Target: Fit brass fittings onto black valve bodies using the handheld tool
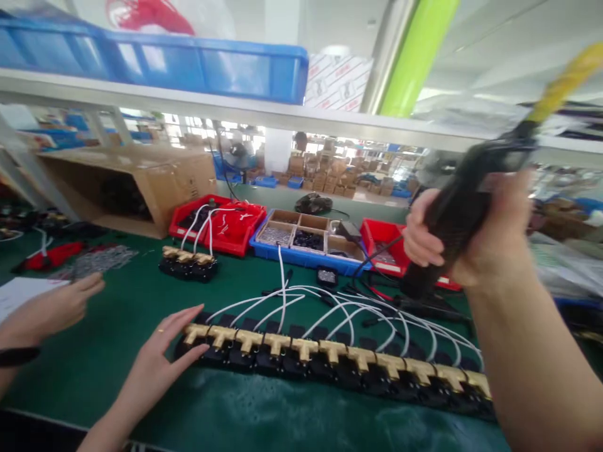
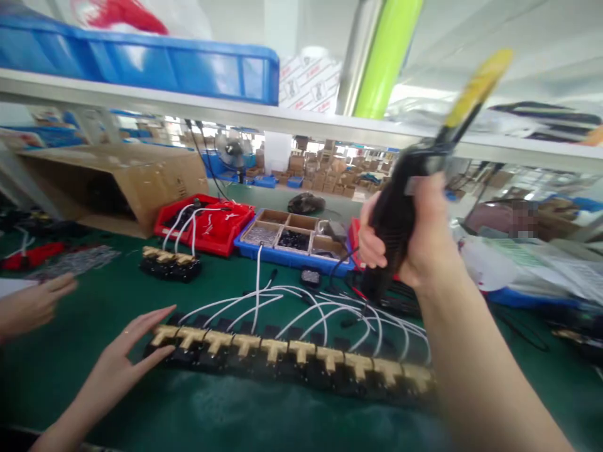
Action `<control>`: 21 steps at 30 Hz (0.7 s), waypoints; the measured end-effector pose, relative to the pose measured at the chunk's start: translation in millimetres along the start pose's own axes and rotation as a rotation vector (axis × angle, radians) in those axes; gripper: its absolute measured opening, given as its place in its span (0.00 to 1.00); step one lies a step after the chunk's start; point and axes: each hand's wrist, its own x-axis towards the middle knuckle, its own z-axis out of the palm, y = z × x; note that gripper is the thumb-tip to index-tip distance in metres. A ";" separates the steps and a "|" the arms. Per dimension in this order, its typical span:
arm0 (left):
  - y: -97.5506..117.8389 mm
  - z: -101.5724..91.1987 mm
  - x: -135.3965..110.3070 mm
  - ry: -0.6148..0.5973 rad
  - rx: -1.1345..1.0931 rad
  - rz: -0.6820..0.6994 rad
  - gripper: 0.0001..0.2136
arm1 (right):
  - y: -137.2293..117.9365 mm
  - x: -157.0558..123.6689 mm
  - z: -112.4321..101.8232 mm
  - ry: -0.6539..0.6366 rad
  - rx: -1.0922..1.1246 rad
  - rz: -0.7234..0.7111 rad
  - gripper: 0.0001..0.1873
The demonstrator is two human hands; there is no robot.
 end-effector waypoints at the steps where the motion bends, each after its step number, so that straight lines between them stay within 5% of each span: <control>1: -2.3 -1.1 3.3 -0.020 0.027 0.045 0.29 | 6.9 6.1 -7.7 -0.027 -0.186 0.033 0.39; 8: -13.1 1.5 21.3 -0.156 0.118 0.262 0.23 | 111.7 15.4 -16.0 -0.272 -0.787 0.164 0.16; 13: -0.8 -2.9 34.3 -0.103 0.261 0.490 0.18 | 166.7 -5.6 4.1 -0.384 -0.914 0.126 0.16; 18: 14.3 -6.1 41.0 -0.092 0.280 0.605 0.18 | 182.7 0.9 15.0 -0.363 -0.905 -0.012 0.15; 21: 9.1 -1.4 39.6 -0.172 0.223 0.578 0.19 | 161.1 1.0 -12.1 -0.268 -0.880 -0.091 0.12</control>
